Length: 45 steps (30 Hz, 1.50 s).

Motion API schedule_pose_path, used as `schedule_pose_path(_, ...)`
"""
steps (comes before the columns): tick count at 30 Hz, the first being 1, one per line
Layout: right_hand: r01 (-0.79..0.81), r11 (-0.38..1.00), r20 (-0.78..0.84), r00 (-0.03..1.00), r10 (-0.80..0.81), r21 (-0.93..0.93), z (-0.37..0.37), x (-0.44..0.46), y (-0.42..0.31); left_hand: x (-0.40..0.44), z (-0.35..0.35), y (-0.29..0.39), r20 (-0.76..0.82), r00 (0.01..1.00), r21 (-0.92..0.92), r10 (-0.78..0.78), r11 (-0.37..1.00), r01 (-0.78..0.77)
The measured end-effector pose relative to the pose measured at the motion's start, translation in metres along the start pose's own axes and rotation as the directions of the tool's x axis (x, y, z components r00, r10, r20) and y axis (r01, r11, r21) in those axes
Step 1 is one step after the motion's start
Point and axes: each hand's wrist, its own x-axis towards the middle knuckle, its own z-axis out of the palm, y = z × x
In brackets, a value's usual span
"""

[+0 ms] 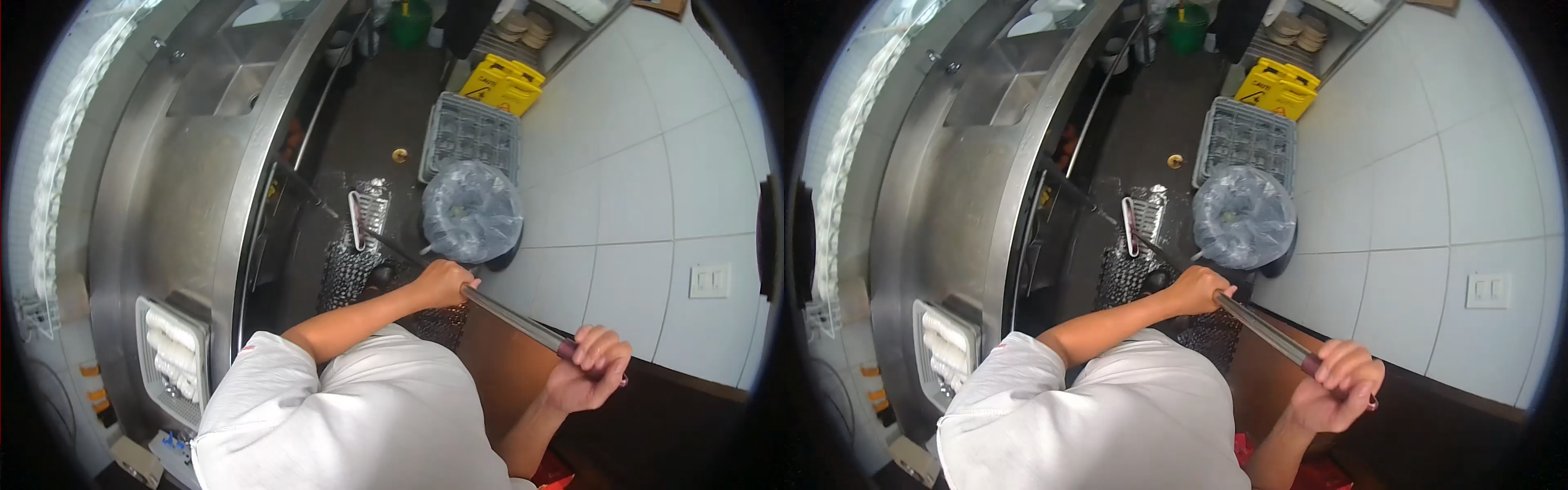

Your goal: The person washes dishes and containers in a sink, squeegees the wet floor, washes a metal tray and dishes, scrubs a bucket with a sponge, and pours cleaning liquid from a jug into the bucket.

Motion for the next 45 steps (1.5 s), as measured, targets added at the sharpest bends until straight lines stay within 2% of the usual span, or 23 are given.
schedule_pose_path(2, 0.012, 0.996, -0.214, 0.976, -0.030, -0.085, 0.038, 0.004, 0.004, 0.010, -0.005, 0.002, -0.092, 0.996, 0.041, -0.001, 0.999, 0.005)
schedule_pose_path(4, -0.075, 0.990, -0.081, 0.993, 0.085, 0.119, 0.036, 0.008, 0.016, 0.016, -0.010, -0.013, -0.160, 0.987, 0.078, 0.005, 0.997, 0.008)
schedule_pose_path(5, -0.070, 0.987, -0.029, 0.997, 0.075, 0.146, 0.035, 0.012, 0.026, 0.016, -0.022, -0.017, -0.006, 0.998, 0.126, -0.059, 0.990, 0.059)
schedule_pose_path(8, -0.012, 0.974, 0.078, 0.997, -0.005, 0.225, 0.048, 0.045, 0.037, 0.009, -0.072, -0.018, -0.090, 0.992, 0.211, 0.090, 0.975, -0.070)
schedule_pose_path(10, 0.013, 0.969, 0.093, 0.995, -0.037, 0.247, 0.062, 0.072, 0.037, -0.012, -0.106, -0.033, -0.094, 0.994, 0.214, -0.061, 0.973, 0.080)
schedule_pose_path(12, 0.022, 0.970, 0.070, 0.997, -0.040, 0.241, 0.081, 0.099, 0.032, -0.045, -0.142, -0.053, -0.195, 0.971, 0.357, -0.140, 0.912, 0.203)
schedule_pose_path(14, 0.016, 0.971, 0.066, 0.997, -0.033, 0.239, 0.093, 0.122, 0.035, -0.081, -0.178, -0.075, -0.273, 0.916, 0.337, -0.293, 0.863, 0.376)
schedule_pose_path(15, 0.015, 0.971, 0.068, 0.997, -0.032, 0.238, 0.100, 0.132, 0.039, -0.098, -0.196, -0.080, -0.330, 0.889, 0.344, -0.318, 0.836, 0.427)
schedule_pose_path(19, 0.030, 0.977, -0.004, 1.000, -0.029, 0.209, 0.132, 0.160, 0.056, -0.150, -0.247, -0.086, -0.609, 0.732, 0.389, -0.304, 0.690, 0.611)
schedule_pose_path(24, 0.056, 0.979, -0.082, 0.996, -0.041, 0.193, 0.170, 0.204, 0.073, -0.162, -0.282, -0.099, -0.789, 0.572, 0.409, -0.223, 0.504, 0.761)
schedule_pose_path(28, 0.091, 0.967, -0.068, 0.995, -0.077, 0.240, 0.189, 0.258, 0.094, -0.145, -0.293, -0.111, -0.843, 0.485, 0.349, -0.231, 0.453, 0.821)
schedule_pose_path(31, 0.138, 0.952, -0.090, 0.989, -0.118, 0.272, 0.201, 0.311, 0.124, -0.130, -0.295, -0.115, -0.853, 0.475, 0.343, -0.218, 0.453, 0.823)
schedule_pose_path(35, 0.119, 0.940, -0.062, 0.993, -0.104, 0.319, 0.212, 0.390, 0.182, -0.103, -0.303, -0.144, -0.876, 0.430, 0.307, -0.218, 0.435, 0.846)
schedule_pose_path(38, 0.139, 0.938, -0.110, 0.988, -0.109, 0.318, 0.218, 0.455, 0.231, -0.059, -0.319, -0.167, -0.875, 0.419, 0.293, -0.243, 0.423, 0.858)
schedule_pose_path(45, 0.096, 0.965, -0.176, 0.983, -0.053, 0.243, 0.226, 0.613, 0.349, 0.073, -0.377, -0.194, -0.796, 0.527, 0.368, -0.296, 0.455, 0.811)
